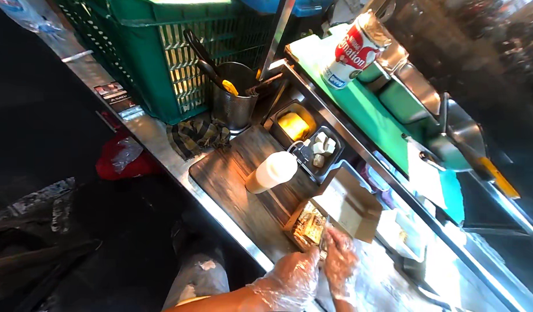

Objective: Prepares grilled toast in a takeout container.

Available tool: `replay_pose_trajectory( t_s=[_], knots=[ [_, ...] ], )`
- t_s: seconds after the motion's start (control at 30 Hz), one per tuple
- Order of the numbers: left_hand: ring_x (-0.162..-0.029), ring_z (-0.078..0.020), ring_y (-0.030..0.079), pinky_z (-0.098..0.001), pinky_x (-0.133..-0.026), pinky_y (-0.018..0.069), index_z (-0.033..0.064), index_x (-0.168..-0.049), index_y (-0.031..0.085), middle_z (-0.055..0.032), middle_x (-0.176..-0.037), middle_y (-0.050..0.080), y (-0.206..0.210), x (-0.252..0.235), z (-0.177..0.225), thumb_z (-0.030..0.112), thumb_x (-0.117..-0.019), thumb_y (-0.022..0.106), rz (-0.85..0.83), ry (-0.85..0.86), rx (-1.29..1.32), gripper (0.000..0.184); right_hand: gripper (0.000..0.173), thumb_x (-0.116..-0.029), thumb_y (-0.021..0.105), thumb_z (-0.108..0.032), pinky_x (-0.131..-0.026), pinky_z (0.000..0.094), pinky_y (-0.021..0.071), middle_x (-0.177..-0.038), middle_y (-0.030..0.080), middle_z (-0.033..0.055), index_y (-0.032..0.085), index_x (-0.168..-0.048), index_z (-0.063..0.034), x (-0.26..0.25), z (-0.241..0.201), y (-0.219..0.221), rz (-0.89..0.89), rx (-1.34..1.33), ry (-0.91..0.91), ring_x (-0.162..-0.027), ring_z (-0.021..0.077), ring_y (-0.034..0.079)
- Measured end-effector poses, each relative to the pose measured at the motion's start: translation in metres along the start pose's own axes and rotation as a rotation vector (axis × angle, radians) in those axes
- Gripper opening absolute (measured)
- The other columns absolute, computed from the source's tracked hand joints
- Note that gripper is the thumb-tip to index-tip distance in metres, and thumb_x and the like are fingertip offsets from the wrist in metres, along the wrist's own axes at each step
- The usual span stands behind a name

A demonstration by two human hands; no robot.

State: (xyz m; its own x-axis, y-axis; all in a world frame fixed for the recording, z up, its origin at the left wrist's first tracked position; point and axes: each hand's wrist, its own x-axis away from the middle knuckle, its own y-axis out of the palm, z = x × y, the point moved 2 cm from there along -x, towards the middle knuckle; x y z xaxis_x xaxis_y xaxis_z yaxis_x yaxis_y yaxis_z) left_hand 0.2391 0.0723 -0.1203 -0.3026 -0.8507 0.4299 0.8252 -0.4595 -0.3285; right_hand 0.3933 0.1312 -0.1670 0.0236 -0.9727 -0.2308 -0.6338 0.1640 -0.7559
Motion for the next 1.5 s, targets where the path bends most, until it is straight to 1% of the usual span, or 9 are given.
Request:
replay_pose_trajectory(
  t_s=[0.47, 0.6, 0.73, 0.87, 1.0, 1.17, 1.27, 1.4, 1.5],
  knots=[
    [-0.098, -0.0345, 0.071, -0.0523, -0.087, 0.0568, 0.0066, -0.131, 0.056, -0.0185, -0.102, 0.07, 0.007, -0.012, 0.005, 0.022, -0.1066, 0.046, -0.073, -0.003, 0.058, 0.031, 0.016, -0.0893, 0.071, -0.006, -0.096, 0.0348, 0.0585, -0.102, 0.077, 0.0146, 0.078, -0.1, 0.0027, 0.017, 0.001, -0.018, 0.042, -0.021, -0.016, -0.1, 0.0211, 0.074],
    [-0.097, -0.0355, 0.071, -0.0537, -0.085, 0.0566, 0.0051, -0.13, 0.055, -0.0191, -0.101, 0.07, 0.016, -0.017, 0.01, 0.024, -0.1065, 0.045, -0.116, 0.024, 0.016, 0.032, 0.022, -0.0978, 0.065, -0.011, -0.103, 0.0457, 0.0523, -0.112, 0.075, 0.0178, 0.076, -0.112, 0.0017, -0.007, 0.022, -0.024, -0.105, 0.094, 0.244, -0.11, 0.0281, 0.07],
    [-0.096, -0.0338, 0.071, -0.0518, -0.085, 0.057, 0.0055, -0.127, 0.057, -0.018, -0.1, 0.07, 0.015, -0.019, 0.007, 0.023, -0.1035, 0.05, -0.09, 0.054, 0.027, 0.03, 0.015, -0.0908, 0.069, -0.005, -0.096, 0.0349, 0.0585, -0.102, 0.076, 0.0147, 0.078, -0.101, 0.0029, 0.016, 0.011, -0.025, 0.035, -0.023, 0.061, -0.1, 0.0205, 0.073],
    [-0.101, -0.0362, 0.07, -0.0537, -0.088, 0.0563, 0.0039, -0.13, 0.056, -0.0201, -0.104, 0.07, 0.018, -0.021, 0.016, 0.024, -0.1064, 0.046, -0.135, 0.065, 0.009, 0.032, 0.02, -0.0964, 0.066, -0.007, -0.101, 0.0445, 0.0533, -0.11, 0.075, 0.0198, 0.076, -0.11, 0.0041, -0.009, 0.028, -0.031, -0.077, 0.106, 0.25, -0.107, 0.0288, 0.071],
    [-0.095, -0.029, 0.07, -0.0477, -0.085, 0.0572, 0.005, -0.121, 0.061, -0.0157, -0.099, 0.07, 0.024, -0.028, 0.004, 0.025, -0.1035, 0.051, -0.082, 0.11, 0.125, 0.029, 0.015, -0.0907, 0.07, -0.005, -0.093, 0.0332, 0.0594, -0.101, 0.076, 0.015, 0.078, -0.1, 0.0033, 0.018, 0.015, -0.033, 0.029, -0.011, 0.041, -0.098, 0.0194, 0.074],
    [-0.1, -0.0327, 0.07, -0.0503, -0.088, 0.0561, 0.0032, -0.127, 0.058, -0.0192, -0.103, 0.069, 0.029, -0.027, 0.013, 0.023, -0.1066, 0.045, -0.14, 0.09, 0.086, 0.031, 0.02, -0.0968, 0.065, -0.007, -0.103, 0.0451, 0.0525, -0.112, 0.074, 0.0198, 0.076, -0.11, 0.0034, -0.003, 0.028, -0.038, -0.079, 0.136, 0.227, -0.109, 0.0293, 0.071],
    [-0.094, -0.028, 0.07, -0.0456, -0.085, 0.0569, 0.0042, -0.12, 0.061, -0.016, -0.099, 0.069, 0.029, -0.031, 0.006, 0.024, -0.1047, 0.048, -0.082, 0.115, 0.135, 0.028, 0.015, -0.0896, 0.069, -0.004, -0.095, 0.0354, 0.0589, -0.101, 0.077, 0.015, 0.078, -0.099, 0.0028, 0.019, 0.017, -0.035, 0.052, 0.013, 0.036, -0.099, 0.0212, 0.074],
    [-0.102, -0.0315, 0.07, -0.0488, -0.091, 0.0558, 0.004, -0.128, 0.059, -0.0182, -0.106, 0.069, 0.033, -0.03, 0.013, 0.023, -0.1063, 0.044, -0.127, 0.12, 0.058, 0.032, 0.02, -0.0968, 0.065, -0.006, -0.101, 0.0436, 0.0538, -0.11, 0.075, 0.0197, 0.076, -0.11, 0.0041, -0.001, 0.039, -0.038, -0.066, 0.122, 0.255, -0.107, 0.0281, 0.071],
    [-0.102, -0.0297, 0.07, -0.0481, -0.091, 0.0559, 0.0047, -0.126, 0.061, -0.0168, -0.106, 0.07, 0.031, -0.032, 0.006, 0.024, -0.1051, 0.047, -0.12, 0.12, 0.096, 0.031, 0.017, -0.0937, 0.066, -0.005, -0.096, 0.0394, 0.0579, -0.105, 0.076, 0.0164, 0.077, -0.104, 0.0025, 0.016, 0.024, -0.038, 0.002, 0.092, 0.133, -0.101, 0.0243, 0.073]
  ],
)
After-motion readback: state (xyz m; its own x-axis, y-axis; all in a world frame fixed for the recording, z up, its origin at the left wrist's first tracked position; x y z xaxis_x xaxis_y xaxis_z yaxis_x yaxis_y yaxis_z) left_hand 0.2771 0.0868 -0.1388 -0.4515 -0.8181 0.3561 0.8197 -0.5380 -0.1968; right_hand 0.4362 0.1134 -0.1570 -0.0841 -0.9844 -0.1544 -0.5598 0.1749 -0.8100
